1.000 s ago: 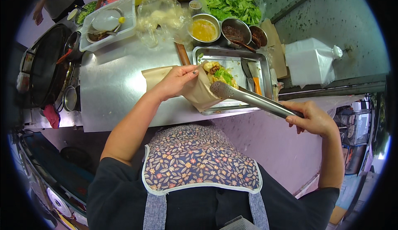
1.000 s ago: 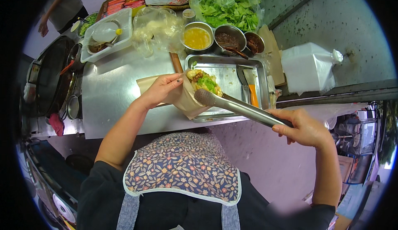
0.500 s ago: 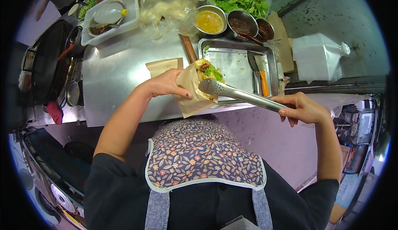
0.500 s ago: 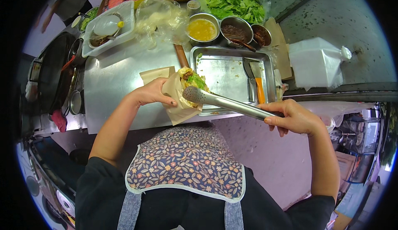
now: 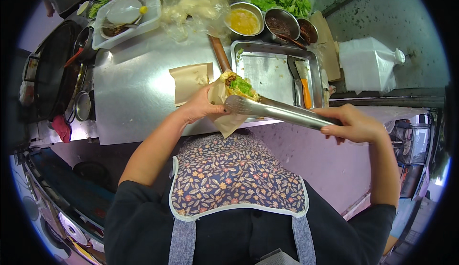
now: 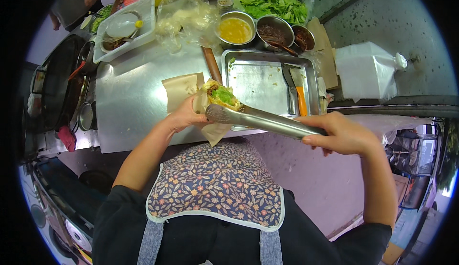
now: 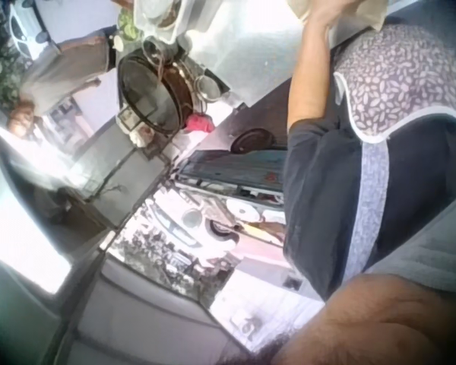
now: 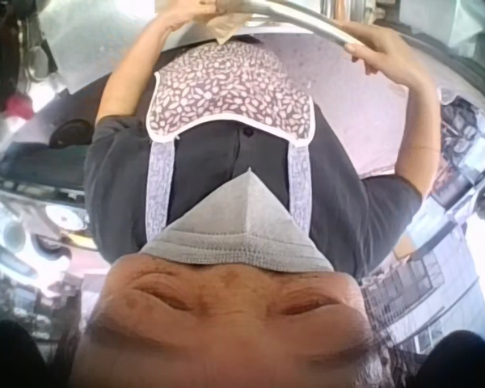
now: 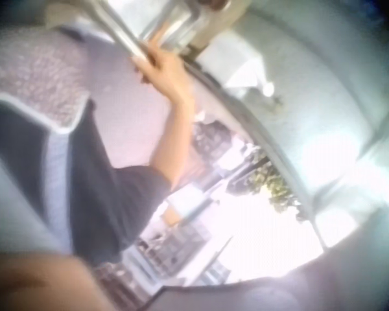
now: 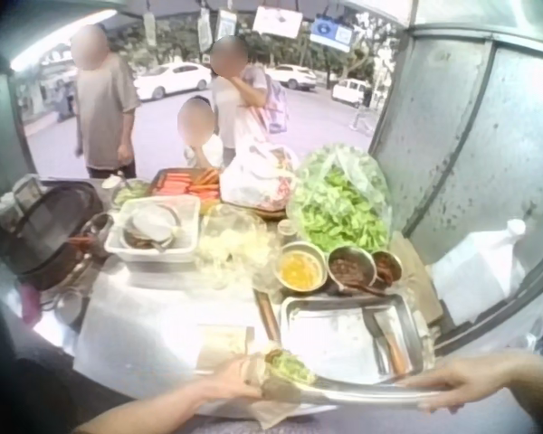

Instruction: The person assembles a street food wrap by placing a cooked flatbread on a tray, adding cooked meat, sauces, and lettuce, then folding and cutting it. The finished wrap is placed into a paper bag and then into a plastic bag for takeaway.

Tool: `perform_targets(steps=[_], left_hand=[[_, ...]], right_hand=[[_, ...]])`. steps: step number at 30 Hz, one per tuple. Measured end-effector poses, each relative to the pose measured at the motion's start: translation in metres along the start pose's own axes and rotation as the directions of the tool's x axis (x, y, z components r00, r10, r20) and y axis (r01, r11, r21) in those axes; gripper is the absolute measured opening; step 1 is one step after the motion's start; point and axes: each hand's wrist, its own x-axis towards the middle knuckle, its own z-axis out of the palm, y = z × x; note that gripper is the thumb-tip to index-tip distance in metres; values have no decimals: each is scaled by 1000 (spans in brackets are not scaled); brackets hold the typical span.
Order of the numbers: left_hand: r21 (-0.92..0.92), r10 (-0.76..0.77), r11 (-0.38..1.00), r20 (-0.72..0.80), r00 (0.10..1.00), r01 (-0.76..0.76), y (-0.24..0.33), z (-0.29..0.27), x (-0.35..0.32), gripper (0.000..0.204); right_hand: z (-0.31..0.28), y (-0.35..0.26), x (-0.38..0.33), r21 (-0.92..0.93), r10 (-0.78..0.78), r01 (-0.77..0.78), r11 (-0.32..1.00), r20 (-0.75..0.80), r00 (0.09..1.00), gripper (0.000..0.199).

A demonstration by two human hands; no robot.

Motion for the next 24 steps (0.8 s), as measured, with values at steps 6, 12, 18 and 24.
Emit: perform_targets(steps=[6, 12, 18, 24], left_hand=[[169, 180, 971, -57, 982, -168, 14, -2, -2, 88], [233, 132, 965, -47, 990, -118, 30, -6, -11, 83], [125, 37, 992, -132, 991, -20, 22, -23, -33, 81], [-94, -24, 996, -239, 971, 1, 9, -62, -67, 83]], right_hand=[[-21, -25, -27, -158, -1, -12, 987, -81, 997, 51], [-19, -32, 7, -242, -10, 4, 970, -20, 1000, 46], [-16, -30, 25, -205, -124, 124, 971, 15, 992, 55], [-16, 22, 18, 318, -36, 66, 946, -101, 994, 53]])
